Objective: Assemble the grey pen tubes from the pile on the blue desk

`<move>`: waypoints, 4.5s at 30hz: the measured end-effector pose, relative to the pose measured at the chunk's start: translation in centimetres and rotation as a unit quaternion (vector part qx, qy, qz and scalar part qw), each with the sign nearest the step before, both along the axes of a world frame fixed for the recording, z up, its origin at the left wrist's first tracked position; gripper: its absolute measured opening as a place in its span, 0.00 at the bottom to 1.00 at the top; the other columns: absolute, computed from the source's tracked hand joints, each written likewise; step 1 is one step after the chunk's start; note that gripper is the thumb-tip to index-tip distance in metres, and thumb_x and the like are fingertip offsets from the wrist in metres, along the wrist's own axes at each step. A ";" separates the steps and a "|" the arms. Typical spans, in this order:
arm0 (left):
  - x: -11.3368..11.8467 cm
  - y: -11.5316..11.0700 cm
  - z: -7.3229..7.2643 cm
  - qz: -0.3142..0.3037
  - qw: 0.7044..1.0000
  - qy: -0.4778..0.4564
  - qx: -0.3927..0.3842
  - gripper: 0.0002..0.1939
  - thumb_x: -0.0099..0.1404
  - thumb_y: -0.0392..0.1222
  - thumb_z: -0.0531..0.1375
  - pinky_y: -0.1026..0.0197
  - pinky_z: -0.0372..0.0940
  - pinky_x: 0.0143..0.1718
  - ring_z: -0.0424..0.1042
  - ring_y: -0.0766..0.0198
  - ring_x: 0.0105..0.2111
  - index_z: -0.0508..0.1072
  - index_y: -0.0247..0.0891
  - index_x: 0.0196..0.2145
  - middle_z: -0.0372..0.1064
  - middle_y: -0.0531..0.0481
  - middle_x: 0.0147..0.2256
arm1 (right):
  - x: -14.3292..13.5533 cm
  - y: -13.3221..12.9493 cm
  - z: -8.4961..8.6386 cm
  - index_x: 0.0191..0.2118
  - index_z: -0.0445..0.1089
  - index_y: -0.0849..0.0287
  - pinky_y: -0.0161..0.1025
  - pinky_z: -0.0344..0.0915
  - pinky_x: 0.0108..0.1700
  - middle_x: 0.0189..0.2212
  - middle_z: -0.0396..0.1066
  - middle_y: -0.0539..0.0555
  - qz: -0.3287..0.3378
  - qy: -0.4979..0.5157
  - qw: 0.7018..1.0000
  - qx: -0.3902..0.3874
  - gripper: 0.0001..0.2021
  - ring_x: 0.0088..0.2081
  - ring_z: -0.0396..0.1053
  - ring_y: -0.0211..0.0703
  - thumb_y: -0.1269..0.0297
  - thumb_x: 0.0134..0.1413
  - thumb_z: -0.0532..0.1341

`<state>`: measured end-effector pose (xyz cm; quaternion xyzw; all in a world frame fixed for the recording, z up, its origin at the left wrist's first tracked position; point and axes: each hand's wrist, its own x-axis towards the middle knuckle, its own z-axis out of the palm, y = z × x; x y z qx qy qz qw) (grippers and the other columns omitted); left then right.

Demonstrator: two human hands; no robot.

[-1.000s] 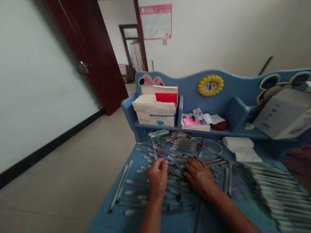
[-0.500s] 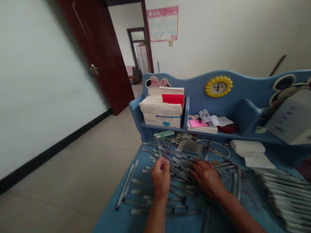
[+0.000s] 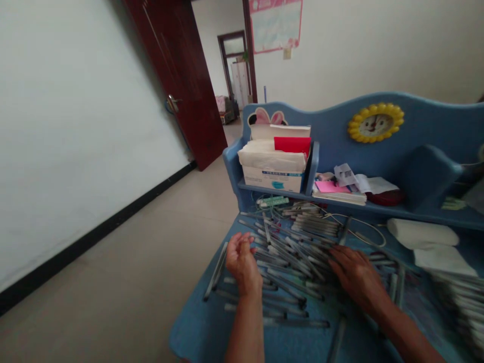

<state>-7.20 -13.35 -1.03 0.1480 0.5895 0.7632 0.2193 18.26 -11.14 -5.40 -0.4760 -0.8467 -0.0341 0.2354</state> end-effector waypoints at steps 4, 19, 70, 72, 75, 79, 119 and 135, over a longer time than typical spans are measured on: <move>-0.4 -0.2 0.1 0.012 1.000 -0.002 0.003 0.16 0.54 0.41 0.57 0.68 0.62 0.22 0.72 0.63 0.31 0.68 0.33 0.40 0.71 0.44 0.35 | 1.4 -1.4 -0.8 0.40 0.70 0.61 0.46 0.63 0.46 0.40 0.72 0.59 0.008 0.041 0.999 0.027 0.15 0.43 0.68 0.49 0.58 0.57 0.51; 5.4 -1.5 -2.5 -0.258 0.932 0.251 -0.031 0.10 0.59 0.42 0.54 0.59 0.66 0.34 0.72 0.61 0.31 0.71 0.37 0.36 0.73 0.46 0.30 | 2.4 -10.6 -0.5 0.36 0.70 0.57 0.41 0.65 0.39 0.32 0.73 0.56 0.096 0.118 0.967 0.204 0.10 0.35 0.71 0.44 0.63 0.57 0.52; -5.8 -12.5 -0.7 -0.220 0.806 0.526 -0.157 0.09 0.57 0.38 0.54 0.58 0.63 0.42 0.70 0.59 0.37 0.74 0.42 0.33 0.72 0.47 0.34 | -1.0 -18.0 -3.5 0.37 0.70 0.58 0.49 0.65 0.42 0.41 0.71 0.60 0.083 0.095 0.986 0.108 0.09 0.44 0.68 0.52 0.68 0.53 0.54; -6.5 -12.5 0.1 -0.270 0.738 0.588 -0.194 0.11 0.56 0.34 0.54 0.57 0.62 0.44 0.69 0.59 0.39 0.74 0.43 0.33 0.71 0.47 0.35 | -0.9 -18.0 -3.6 0.37 0.70 0.58 0.49 0.65 0.43 0.41 0.71 0.59 0.088 0.094 0.986 0.105 0.09 0.44 0.68 0.52 0.67 0.54 0.54; -7.0 -12.0 1.3 -0.343 0.641 0.639 -0.251 0.12 0.53 0.30 0.55 0.57 0.61 0.44 0.68 0.58 0.38 0.74 0.43 0.31 0.71 0.47 0.33 | -0.9 -18.0 -3.8 0.37 0.70 0.57 0.48 0.65 0.43 0.41 0.71 0.58 0.090 0.091 0.986 0.103 0.08 0.44 0.68 0.51 0.67 0.53 0.54; -7.2 -10.7 2.2 -0.384 0.546 0.678 -0.306 0.10 0.53 0.29 0.54 0.58 0.61 0.40 0.67 0.57 0.35 0.73 0.42 0.25 0.69 0.46 0.29 | -1.1 -18.0 -3.6 0.36 0.70 0.58 0.49 0.64 0.44 0.41 0.71 0.58 0.075 0.083 0.989 0.095 0.08 0.44 0.67 0.51 0.69 0.53 0.54; 5.3 -2.0 3.3 -0.483 0.873 0.005 -0.074 0.20 0.53 0.46 0.61 0.71 0.50 0.13 0.58 0.74 0.12 0.68 0.34 0.42 0.65 0.55 0.16 | -0.1 -4.2 1.1 0.42 0.71 0.57 0.45 0.55 0.50 0.45 0.69 0.56 -0.105 -0.042 0.993 -0.039 0.12 0.50 0.60 0.49 0.65 0.57 0.52; 1.5 -0.6 2.6 -0.398 0.899 -0.165 0.078 0.12 0.50 0.37 0.61 0.69 0.57 0.19 0.65 0.69 0.19 0.69 0.35 0.35 0.68 0.52 0.19 | -1.6 -4.7 1.4 0.43 0.70 0.57 0.50 0.53 0.53 0.47 0.68 0.58 -0.090 -0.008 0.996 -0.006 0.12 0.53 0.58 0.51 0.65 0.55 0.54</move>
